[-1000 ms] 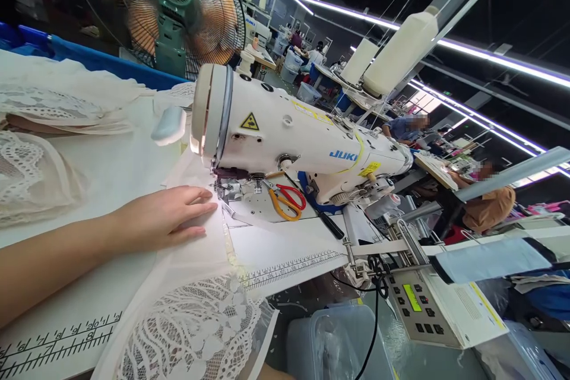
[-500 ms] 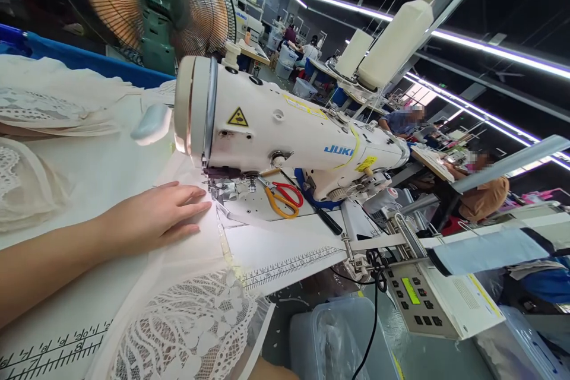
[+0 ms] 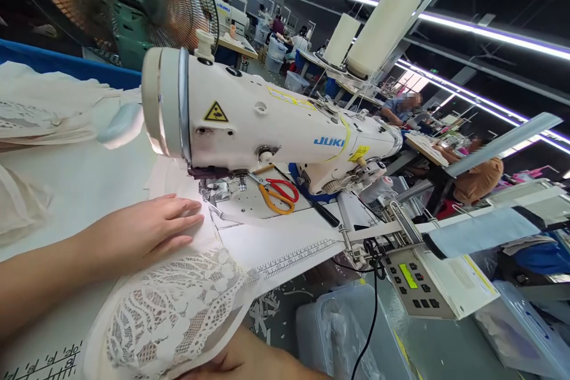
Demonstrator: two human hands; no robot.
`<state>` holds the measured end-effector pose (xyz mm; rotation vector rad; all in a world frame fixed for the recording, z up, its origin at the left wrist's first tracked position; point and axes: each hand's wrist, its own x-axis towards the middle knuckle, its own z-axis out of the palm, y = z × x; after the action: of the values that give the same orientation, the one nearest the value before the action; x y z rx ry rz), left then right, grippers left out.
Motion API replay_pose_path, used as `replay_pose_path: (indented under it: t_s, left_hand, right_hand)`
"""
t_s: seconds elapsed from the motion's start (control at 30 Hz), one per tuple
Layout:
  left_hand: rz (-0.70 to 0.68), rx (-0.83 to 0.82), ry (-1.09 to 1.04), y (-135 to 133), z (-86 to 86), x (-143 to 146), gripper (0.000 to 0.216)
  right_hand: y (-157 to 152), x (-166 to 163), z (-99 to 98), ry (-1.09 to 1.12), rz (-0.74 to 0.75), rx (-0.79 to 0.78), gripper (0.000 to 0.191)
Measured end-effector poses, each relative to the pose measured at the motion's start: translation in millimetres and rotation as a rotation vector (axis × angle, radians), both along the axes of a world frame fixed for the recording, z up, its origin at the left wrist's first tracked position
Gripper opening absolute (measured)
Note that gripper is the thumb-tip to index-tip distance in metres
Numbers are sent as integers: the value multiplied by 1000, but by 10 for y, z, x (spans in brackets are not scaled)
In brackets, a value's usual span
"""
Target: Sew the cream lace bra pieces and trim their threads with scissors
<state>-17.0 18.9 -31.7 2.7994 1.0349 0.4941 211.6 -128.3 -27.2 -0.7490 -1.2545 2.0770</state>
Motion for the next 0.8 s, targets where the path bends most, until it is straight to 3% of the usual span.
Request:
replay_pose_path:
  t_s: [0.2, 0.4, 0.8]
  left_hand:
    - [-11, -43, -42, -108, 105, 18, 50]
    - [-5, -103, -63, -171, 233, 31, 62]
    - [88, -80, -14, -167, 305, 27, 66]
  right_hand:
    - [82, -169, -98, 210, 3, -102, 45]
    - [175, -217, -240, 260, 26, -58, 62]
    - [327, -302, -39, 222, 94, -32, 77]
